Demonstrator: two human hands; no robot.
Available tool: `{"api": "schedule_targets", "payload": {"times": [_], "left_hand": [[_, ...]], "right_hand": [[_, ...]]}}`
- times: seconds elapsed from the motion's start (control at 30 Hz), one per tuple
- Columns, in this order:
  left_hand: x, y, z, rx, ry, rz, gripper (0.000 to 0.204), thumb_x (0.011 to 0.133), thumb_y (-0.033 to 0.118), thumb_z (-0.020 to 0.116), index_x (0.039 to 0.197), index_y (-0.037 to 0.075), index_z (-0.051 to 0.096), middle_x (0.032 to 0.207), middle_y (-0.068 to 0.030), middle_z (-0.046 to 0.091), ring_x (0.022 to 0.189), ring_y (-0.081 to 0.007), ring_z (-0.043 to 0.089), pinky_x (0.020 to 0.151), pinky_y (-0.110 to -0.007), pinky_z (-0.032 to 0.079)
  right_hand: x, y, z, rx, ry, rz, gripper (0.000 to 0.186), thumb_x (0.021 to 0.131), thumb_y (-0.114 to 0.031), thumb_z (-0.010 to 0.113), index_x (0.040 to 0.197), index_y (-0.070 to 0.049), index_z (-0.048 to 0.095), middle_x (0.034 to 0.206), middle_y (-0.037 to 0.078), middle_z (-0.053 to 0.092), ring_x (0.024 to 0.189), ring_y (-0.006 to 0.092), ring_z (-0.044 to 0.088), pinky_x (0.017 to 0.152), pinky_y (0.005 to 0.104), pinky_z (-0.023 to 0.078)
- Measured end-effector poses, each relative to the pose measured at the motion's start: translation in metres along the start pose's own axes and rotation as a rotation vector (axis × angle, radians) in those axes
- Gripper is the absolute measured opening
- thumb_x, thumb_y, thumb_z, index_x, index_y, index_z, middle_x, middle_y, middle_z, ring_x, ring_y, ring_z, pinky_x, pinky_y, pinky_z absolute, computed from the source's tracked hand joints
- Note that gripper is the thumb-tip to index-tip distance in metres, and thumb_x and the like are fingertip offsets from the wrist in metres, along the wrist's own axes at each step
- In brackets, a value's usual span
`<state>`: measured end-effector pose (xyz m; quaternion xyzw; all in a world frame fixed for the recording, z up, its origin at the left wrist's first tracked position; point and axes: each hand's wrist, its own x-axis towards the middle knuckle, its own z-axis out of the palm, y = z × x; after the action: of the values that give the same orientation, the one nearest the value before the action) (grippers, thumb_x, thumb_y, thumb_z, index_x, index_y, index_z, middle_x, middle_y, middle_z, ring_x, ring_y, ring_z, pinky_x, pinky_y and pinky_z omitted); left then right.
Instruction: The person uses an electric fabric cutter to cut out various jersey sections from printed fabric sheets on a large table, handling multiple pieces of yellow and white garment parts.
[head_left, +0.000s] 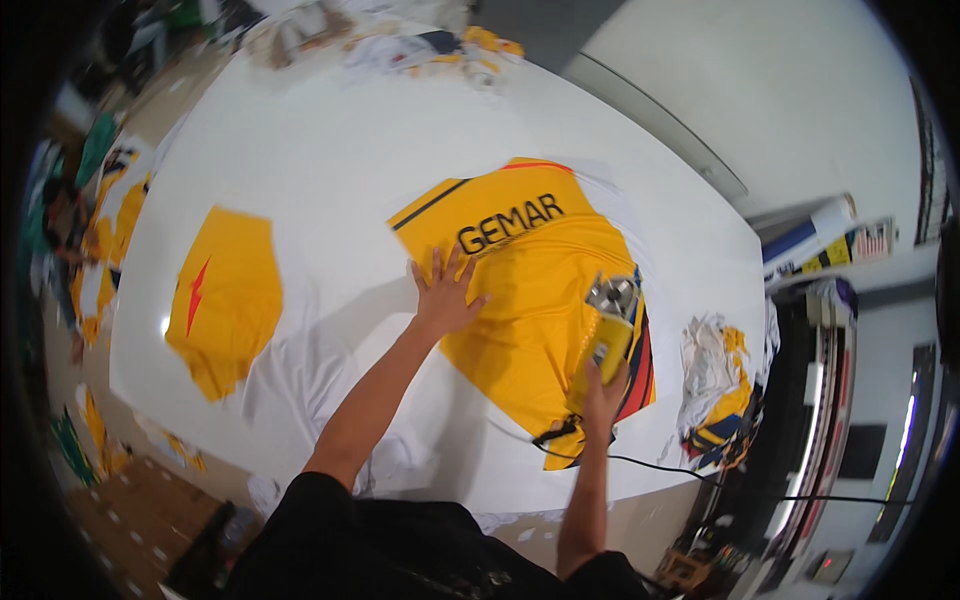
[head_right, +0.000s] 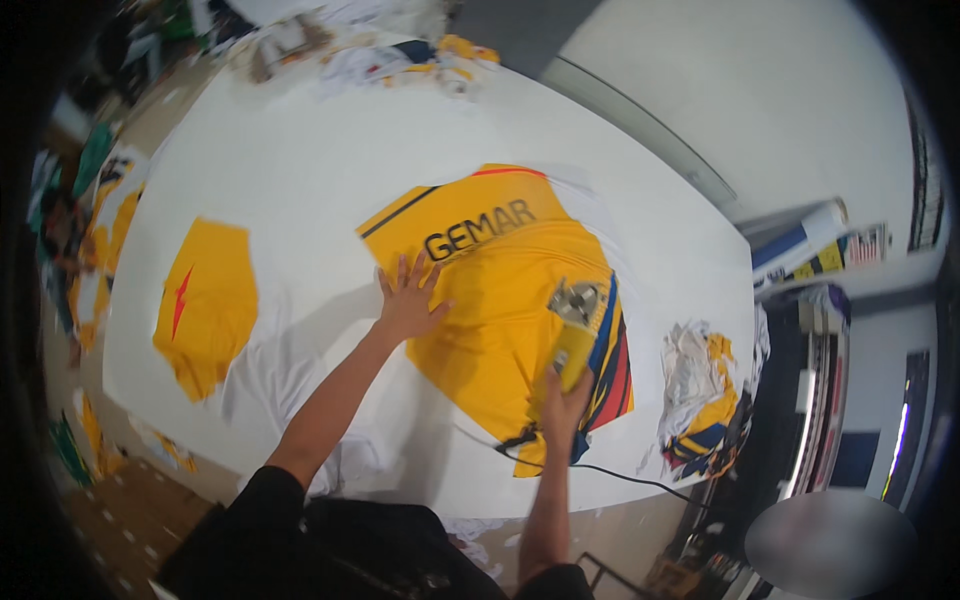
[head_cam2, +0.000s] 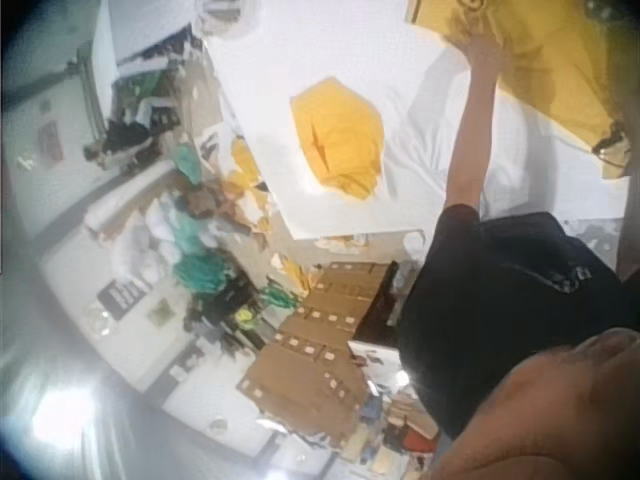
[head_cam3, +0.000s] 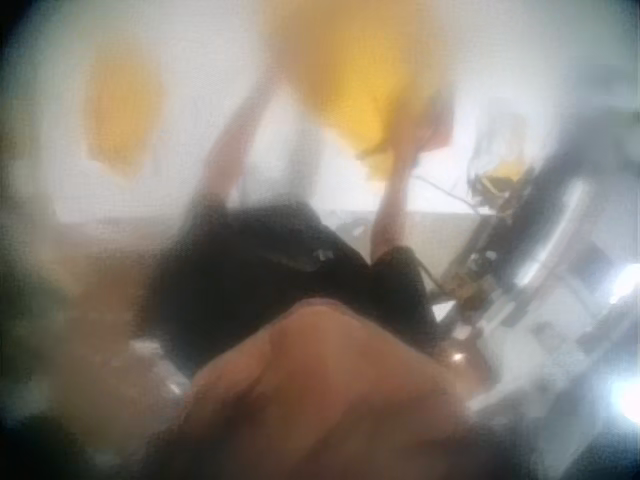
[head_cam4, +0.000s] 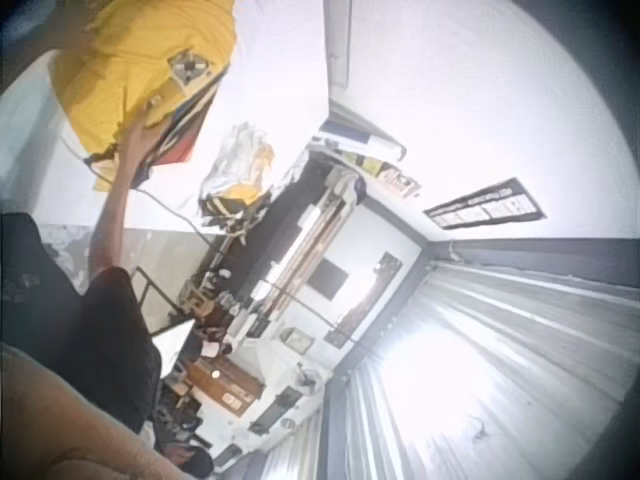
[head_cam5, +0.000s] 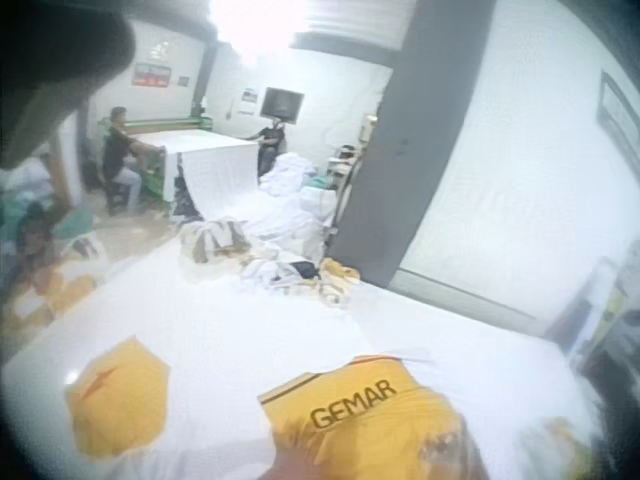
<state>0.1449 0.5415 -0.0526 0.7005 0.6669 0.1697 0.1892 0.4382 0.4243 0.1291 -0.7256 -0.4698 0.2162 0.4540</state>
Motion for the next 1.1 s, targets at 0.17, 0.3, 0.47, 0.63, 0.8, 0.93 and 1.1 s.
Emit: {"api": "schedule_targets", "payload": {"times": [0.17, 0.3, 0.47, 0.63, 0.8, 0.93, 1.1], "left_hand": [[0.147, -0.089, -0.050, 0.315, 0.011, -0.046, 0.105, 0.089, 0.085, 0.053, 0.167, 0.016, 0.036, 0.173, -0.0126, 0.030, 0.163, -0.0368, 0.017, 0.120, -0.080, -0.001], [0.179, -0.051, -0.059, 1.032, 0.276, -0.342, 0.098, 0.095, 0.075, 0.053, 0.170, 0.016, 0.028, 0.177, -0.0171, 0.021, 0.163, -0.0439, 0.014, 0.116, -0.085, 0.010], [0.003, 0.097, 0.006, 0.246, -0.224, 0.162, 0.112, 0.083, 0.072, 0.073, 0.172, 0.027, 0.022, 0.179, -0.0185, 0.008, 0.163, -0.0489, 0.006, 0.115, -0.087, 0.006], [-0.129, 0.015, -0.093, 0.221, -0.407, 0.206, 0.133, 0.064, 0.056, 0.093, 0.172, 0.028, 0.021, 0.179, -0.0203, 0.005, 0.162, -0.0516, 0.002, 0.121, -0.080, 0.000], [-0.192, -0.020, -0.138, 0.212, -0.427, 0.211, 0.138, 0.058, 0.047, 0.098, 0.172, 0.030, 0.022, 0.179, -0.0192, 0.004, 0.162, -0.0514, 0.002, 0.121, -0.080, 0.003], [-0.217, -0.005, -0.105, 0.182, -0.453, 0.363, 0.139, 0.058, 0.050, 0.098, 0.172, 0.030, 0.022, 0.179, -0.0185, 0.003, 0.162, -0.0512, 0.002, 0.120, -0.082, 0.003], [-0.261, -0.015, -0.093, 0.197, -0.603, 0.391, 0.138, 0.058, 0.056, 0.096, 0.171, 0.029, 0.023, 0.179, -0.0167, 0.004, 0.163, -0.0498, 0.002, 0.120, -0.082, 0.003]], "right_hand": [[0.008, 0.042, -0.153, 0.046, 0.046, 0.267, 0.056, 0.099, -0.019, 0.070, 0.144, 0.000, 0.043, 0.103, 0.014, 0.064, 0.073, 0.0209, 0.070, 0.057, 0.0353, 0.061], [0.008, 0.087, -0.188, 0.045, 0.099, 0.369, 0.056, 0.099, -0.016, 0.069, 0.144, 0.000, 0.039, 0.104, 0.015, 0.064, 0.076, 0.0209, 0.070, 0.058, 0.0350, 0.062], [-0.025, 0.106, -0.163, 0.100, 0.034, 0.403, 0.057, 0.097, -0.014, 0.069, 0.145, 0.000, 0.041, 0.098, 0.013, 0.066, 0.071, 0.0183, 0.068, 0.057, 0.0344, 0.061], [-0.131, 0.090, -0.166, -0.180, -0.187, 0.332, 0.063, 0.095, -0.014, 0.074, 0.145, 0.008, 0.042, 0.104, 0.025, 0.071, 0.088, 0.0285, 0.073, 0.080, 0.0401, 0.058], [-0.260, 0.056, -0.152, -0.321, -0.278, 0.297, 0.072, 0.091, -0.022, 0.078, 0.146, 0.007, 0.042, 0.115, 0.035, 0.069, 0.109, 0.0505, 0.070, 0.090, 0.0509, 0.057], [-0.353, 0.032, -0.120, -0.365, -0.308, 0.287, 0.069, 0.092, -0.021, 0.076, 0.146, 0.004, 0.042, 0.111, 0.035, 0.069, 0.107, 0.0526, 0.070, 0.088, 0.0498, 0.057], [-0.441, 0.004, -0.094, -0.428, -0.345, 0.343, 0.074, 0.093, -0.026, 0.075, 0.150, 0.004, 0.040, 0.118, 0.035, 0.068, 0.109, 0.0545, 0.067, 0.090, 0.0546, 0.057]]}}
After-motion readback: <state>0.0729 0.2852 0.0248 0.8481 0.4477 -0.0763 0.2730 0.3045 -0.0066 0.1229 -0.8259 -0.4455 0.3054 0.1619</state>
